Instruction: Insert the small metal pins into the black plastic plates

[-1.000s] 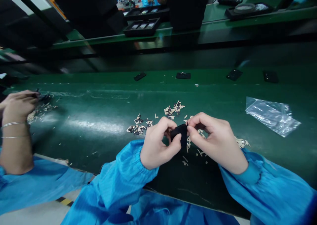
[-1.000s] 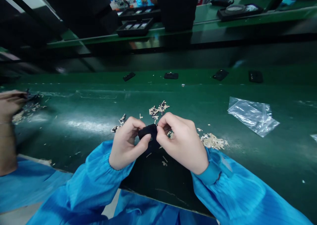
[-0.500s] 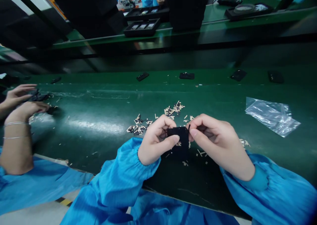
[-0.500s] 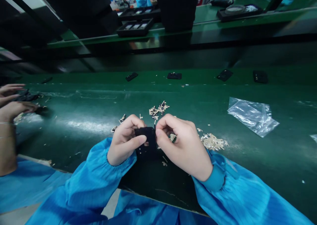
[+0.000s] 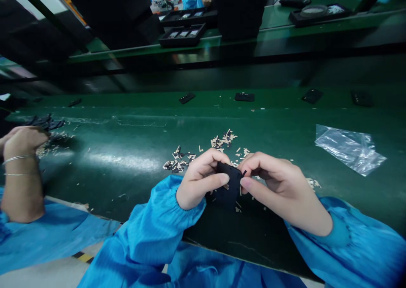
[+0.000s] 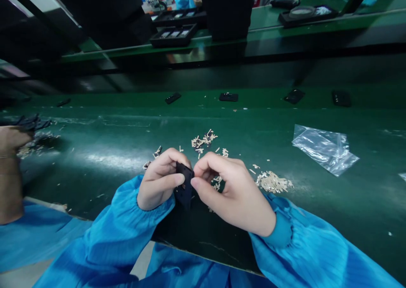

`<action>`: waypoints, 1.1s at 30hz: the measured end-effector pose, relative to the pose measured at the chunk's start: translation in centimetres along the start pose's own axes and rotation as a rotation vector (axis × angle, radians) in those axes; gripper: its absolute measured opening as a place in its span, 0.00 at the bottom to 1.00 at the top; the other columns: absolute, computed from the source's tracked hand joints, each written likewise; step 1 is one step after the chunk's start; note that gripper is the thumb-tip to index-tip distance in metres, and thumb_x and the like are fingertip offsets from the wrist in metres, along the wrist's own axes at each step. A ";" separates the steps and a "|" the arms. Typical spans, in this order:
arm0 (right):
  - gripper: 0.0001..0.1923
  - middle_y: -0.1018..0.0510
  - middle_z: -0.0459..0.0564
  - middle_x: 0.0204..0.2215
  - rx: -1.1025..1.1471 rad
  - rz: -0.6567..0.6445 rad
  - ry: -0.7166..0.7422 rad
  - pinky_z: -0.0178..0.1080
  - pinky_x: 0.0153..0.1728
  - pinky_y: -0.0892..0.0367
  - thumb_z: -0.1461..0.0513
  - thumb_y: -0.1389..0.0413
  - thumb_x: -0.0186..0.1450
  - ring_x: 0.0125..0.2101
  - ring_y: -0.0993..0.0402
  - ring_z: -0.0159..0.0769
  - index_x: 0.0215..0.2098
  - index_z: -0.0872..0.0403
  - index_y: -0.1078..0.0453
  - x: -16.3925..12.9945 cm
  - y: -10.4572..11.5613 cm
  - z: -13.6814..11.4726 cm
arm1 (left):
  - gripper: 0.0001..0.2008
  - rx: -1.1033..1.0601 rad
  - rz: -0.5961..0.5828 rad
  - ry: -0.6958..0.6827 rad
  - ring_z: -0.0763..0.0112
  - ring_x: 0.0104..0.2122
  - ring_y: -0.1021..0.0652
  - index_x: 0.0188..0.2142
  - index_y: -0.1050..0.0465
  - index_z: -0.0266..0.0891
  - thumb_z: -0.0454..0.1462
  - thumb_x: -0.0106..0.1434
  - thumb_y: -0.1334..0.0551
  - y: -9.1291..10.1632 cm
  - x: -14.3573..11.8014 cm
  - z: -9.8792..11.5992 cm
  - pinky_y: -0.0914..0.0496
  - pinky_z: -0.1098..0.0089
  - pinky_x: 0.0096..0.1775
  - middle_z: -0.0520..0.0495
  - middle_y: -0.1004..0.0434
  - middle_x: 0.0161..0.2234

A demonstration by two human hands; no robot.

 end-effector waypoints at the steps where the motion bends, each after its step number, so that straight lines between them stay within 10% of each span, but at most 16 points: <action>1: 0.05 0.32 0.43 0.23 -0.005 -0.003 -0.002 0.31 0.25 0.36 0.68 0.50 0.61 0.23 0.34 0.27 0.28 0.54 0.38 0.0 0.0 0.0 | 0.07 0.002 -0.004 0.005 0.78 0.25 0.31 0.35 0.32 0.37 0.35 0.56 0.38 0.0 0.0 0.0 0.36 0.77 0.26 0.51 0.32 0.27; 23: 0.07 0.35 0.42 0.22 -0.153 -0.128 0.027 0.31 0.24 0.43 0.66 0.48 0.62 0.23 0.39 0.27 0.26 0.53 0.37 0.1 0.1 -0.4 | 0.05 0.232 -0.249 -0.072 0.71 0.34 0.32 0.37 0.35 0.42 0.38 0.63 0.46 -0.3 1.0 0.2 0.36 0.69 0.37 0.49 0.36 0.32; 33: 0.06 0.34 0.42 0.23 -0.079 -0.188 0.056 0.32 0.25 0.42 0.65 0.49 0.63 0.24 0.38 0.27 0.27 0.53 0.36 -0.2 -0.1 -0.4 | 0.06 0.481 -0.368 -0.312 0.70 0.33 0.32 0.37 0.36 0.42 0.33 0.64 0.49 -0.6 1.2 2.2 0.35 0.67 0.37 0.48 0.35 0.30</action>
Point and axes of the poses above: each hand's wrist, its own x-axis towards the middle knuckle, its own y-axis out of the back of the hand, z = x × y, the point moved 4 cm from there along x, towards the middle knuckle
